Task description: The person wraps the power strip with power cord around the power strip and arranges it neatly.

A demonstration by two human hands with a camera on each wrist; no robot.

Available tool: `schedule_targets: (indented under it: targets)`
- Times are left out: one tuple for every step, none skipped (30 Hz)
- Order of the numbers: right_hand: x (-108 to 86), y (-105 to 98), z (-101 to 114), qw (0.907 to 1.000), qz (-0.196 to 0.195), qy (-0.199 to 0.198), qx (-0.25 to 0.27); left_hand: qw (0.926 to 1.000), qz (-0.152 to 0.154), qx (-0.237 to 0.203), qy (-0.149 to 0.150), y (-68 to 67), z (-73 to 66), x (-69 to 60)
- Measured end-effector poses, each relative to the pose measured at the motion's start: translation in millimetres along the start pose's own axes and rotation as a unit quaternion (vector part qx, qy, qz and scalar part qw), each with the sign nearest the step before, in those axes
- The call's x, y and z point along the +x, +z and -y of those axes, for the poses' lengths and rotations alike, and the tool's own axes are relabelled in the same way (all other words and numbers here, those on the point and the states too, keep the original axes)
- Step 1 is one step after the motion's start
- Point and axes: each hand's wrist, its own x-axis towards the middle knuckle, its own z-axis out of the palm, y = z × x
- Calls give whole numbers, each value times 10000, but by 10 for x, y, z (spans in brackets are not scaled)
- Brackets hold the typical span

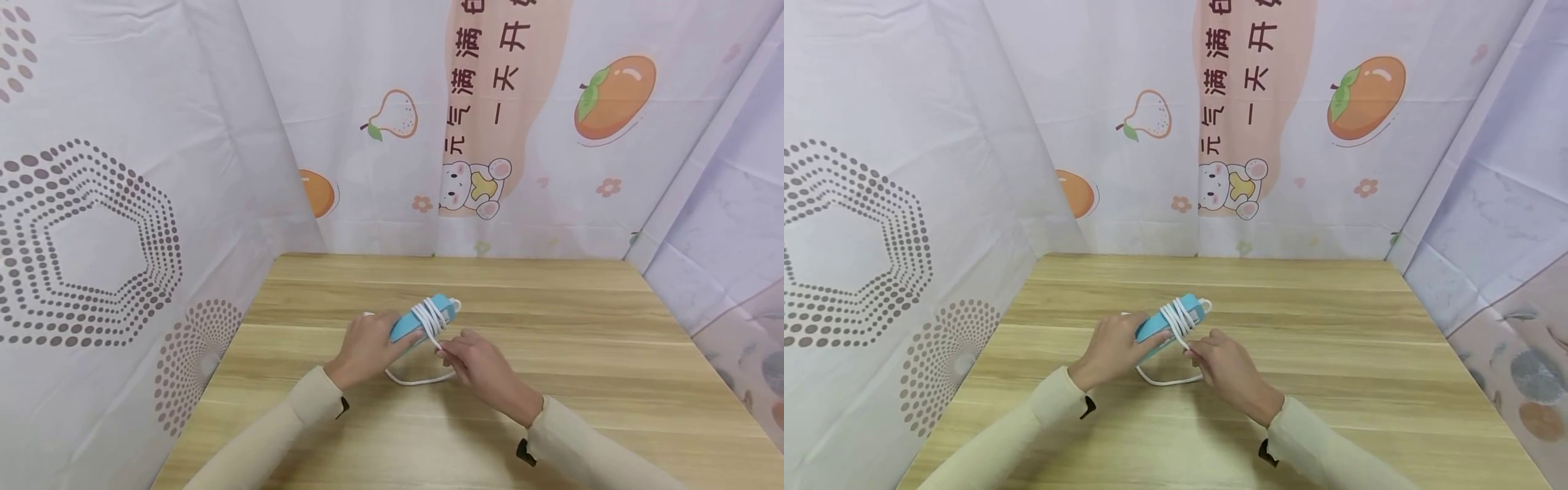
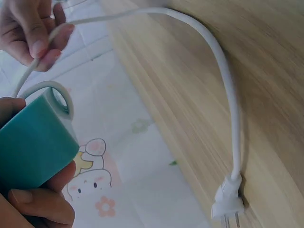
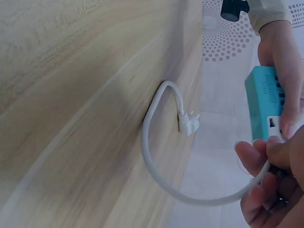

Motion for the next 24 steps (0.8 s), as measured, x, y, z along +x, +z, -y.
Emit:
schedule_targets:
  targets:
    - [-1,6,-11,9999,44,39,126,10000,14,-95,-25,-6,-11,-3]
    - [-2,12,-23,9997,87,65,233,9998,21,-208,-45,-15,-24,-5]
    - [-3,21,-39,9993,133,109,326,9995,34,-298,-57,-18,-32,-5]
    - [-5,29,-53,9989,174,146,407,9992,36,-389,-66,-24,-43,-6]
    - [-8,36,-68,9984,214,181,487,9988,30,-486,-62,-31,-55,-6]
    - [-12,46,-85,9980,249,214,538,9984,16,-566,-22,-36,-65,-5]
    - [-17,55,-100,9978,269,212,561,9979,-1,-645,39,-37,-71,-4]
    - [-19,64,-114,9978,303,209,549,9974,-18,-706,129,-40,-78,-3]
    - [-21,74,-127,9979,332,189,516,9970,-40,-740,226,-39,-83,-4]
    - [-22,84,-136,9981,354,161,478,9965,-63,-756,338,-41,-84,-7]
    - [-24,94,-146,9983,379,148,424,9958,-77,-790,456,-41,-81,-10]
    - [-24,104,-153,9985,395,121,346,9950,-92,-818,567,-38,-75,-15]
    - [-24,111,-159,9987,408,96,283,9941,-100,-860,655,-37,-66,-20]
    - [-24,116,-164,9988,432,82,221,9931,-100,-921,721,-35,-54,-26]
    - [-26,119,-168,9988,444,49,180,9919,-91,-1009,765,-31,-39,-33]
    - [-27,120,-172,9988,450,32,163,9904,-69,-1124,799,-30,-22,-39]
    - [-26,118,-174,9988,454,-5,160,9888,-36,-1249,818,-31,-4,-44]
    - [-25,116,-176,9988,452,-63,166,9873,-3,-1354,838,-30,14,-49]
    - [-24,114,-179,9987,465,-119,192,9856,39,-1464,848,-34,28,-51]
    - [-23,114,-181,9985,459,-188,211,9837,81,-1567,873,-38,42,-53]
    - [-20,113,-185,9985,438,-253,214,9819,123,-1658,906,-41,54,-55]
    - [-20,113,-188,9984,410,-318,208,9802,180,-1739,933,-47,64,-56]
    - [-22,114,-191,9983,372,-407,194,9785,249,-1810,955,-51,73,-59]
    - [-21,115,-197,9980,344,-505,169,9768,326,-1880,968,-55,82,-63]
